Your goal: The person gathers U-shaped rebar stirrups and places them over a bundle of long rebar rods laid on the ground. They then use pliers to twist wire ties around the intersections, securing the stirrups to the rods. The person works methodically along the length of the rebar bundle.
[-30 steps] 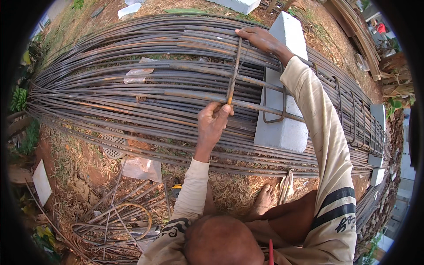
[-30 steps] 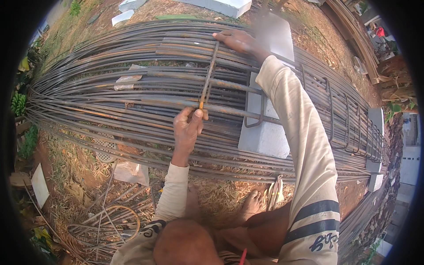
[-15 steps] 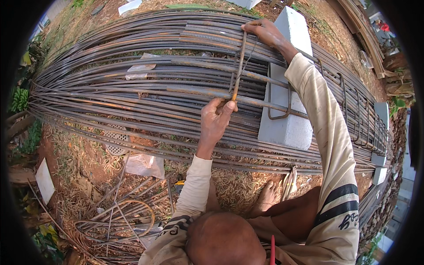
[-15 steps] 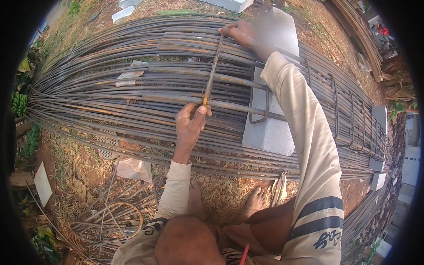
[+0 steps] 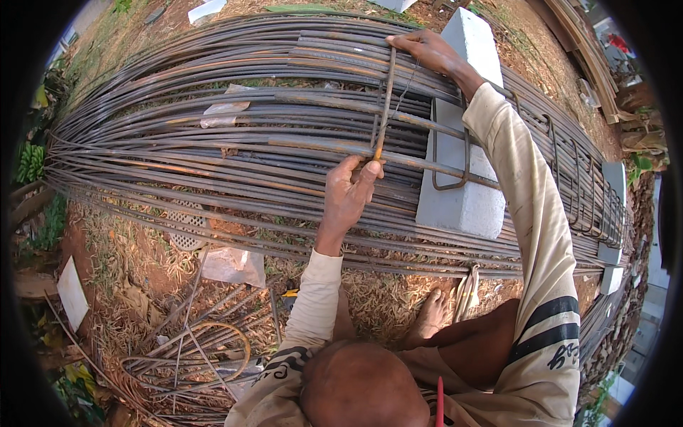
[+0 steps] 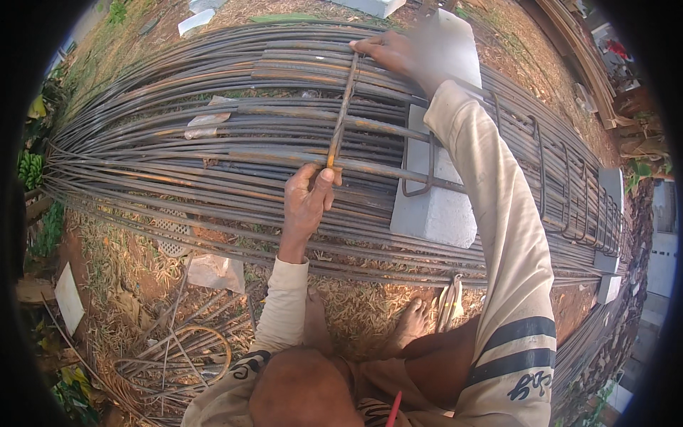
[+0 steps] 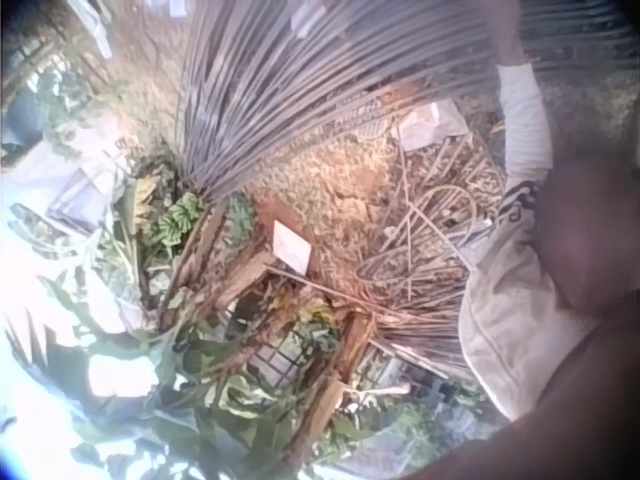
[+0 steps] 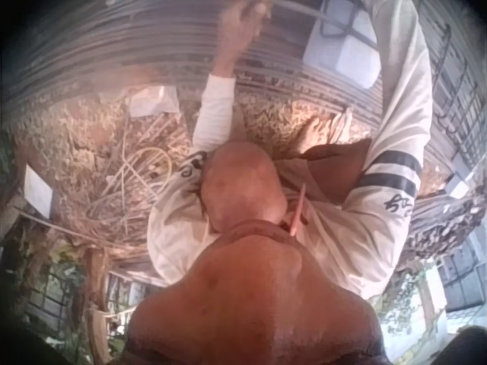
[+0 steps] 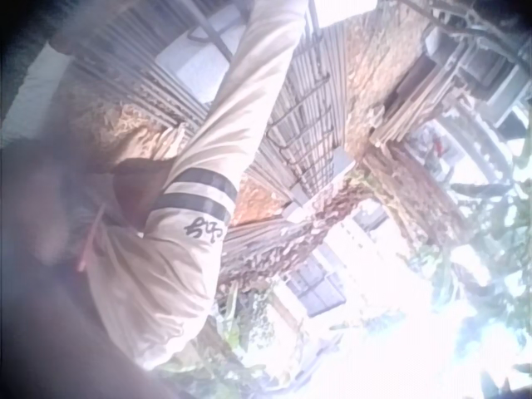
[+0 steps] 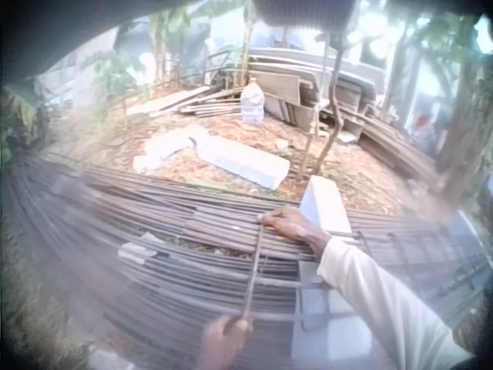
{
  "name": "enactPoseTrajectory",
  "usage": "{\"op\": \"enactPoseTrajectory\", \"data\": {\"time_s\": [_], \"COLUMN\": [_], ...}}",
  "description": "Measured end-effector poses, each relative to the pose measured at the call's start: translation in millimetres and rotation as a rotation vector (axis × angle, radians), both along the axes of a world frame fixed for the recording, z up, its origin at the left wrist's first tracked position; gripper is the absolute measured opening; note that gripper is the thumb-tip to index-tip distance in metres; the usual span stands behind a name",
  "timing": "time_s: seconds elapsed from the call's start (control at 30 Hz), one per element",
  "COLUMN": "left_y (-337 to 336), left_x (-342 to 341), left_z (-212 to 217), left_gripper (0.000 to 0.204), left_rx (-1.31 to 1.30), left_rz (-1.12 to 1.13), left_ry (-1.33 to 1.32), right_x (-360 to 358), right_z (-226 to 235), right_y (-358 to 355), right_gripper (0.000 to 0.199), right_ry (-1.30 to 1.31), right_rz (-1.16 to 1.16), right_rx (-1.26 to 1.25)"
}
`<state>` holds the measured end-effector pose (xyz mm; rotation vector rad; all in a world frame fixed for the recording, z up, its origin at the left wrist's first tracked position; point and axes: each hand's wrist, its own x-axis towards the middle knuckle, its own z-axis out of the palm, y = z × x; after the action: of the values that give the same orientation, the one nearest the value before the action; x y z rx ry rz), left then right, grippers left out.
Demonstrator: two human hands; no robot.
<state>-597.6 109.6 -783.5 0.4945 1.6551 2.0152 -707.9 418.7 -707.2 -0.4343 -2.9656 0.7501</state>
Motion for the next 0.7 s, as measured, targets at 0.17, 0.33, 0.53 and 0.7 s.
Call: {"op": "enactPoseTrajectory", "data": {"time_s": [0.17,0.33,0.53,0.7], "left_y": [3,-2,3,2], "left_x": [5,2,5,5], "left_z": [0,2,4,4], "left_gripper": [0.052,0.052,0.049,0.049], "left_rx": [0.062,0.074,0.052,-0.021], "left_rz": [0.030,0.020,0.005,0.029], "left_ry": [-0.023,-0.011,0.012,0.101], "right_x": [6,64,110,119], "right_z": [49,139,114,113], "right_y": [-4,-103,-129,-120], "right_gripper": [0.056,0.039,0.019,0.015], "right_ry": [0.453,0.349,0.031,0.164], "right_rz": [0.186,0.653,0.627,0.722], "right_rx": [0.012,0.433,0.707,0.699]}}
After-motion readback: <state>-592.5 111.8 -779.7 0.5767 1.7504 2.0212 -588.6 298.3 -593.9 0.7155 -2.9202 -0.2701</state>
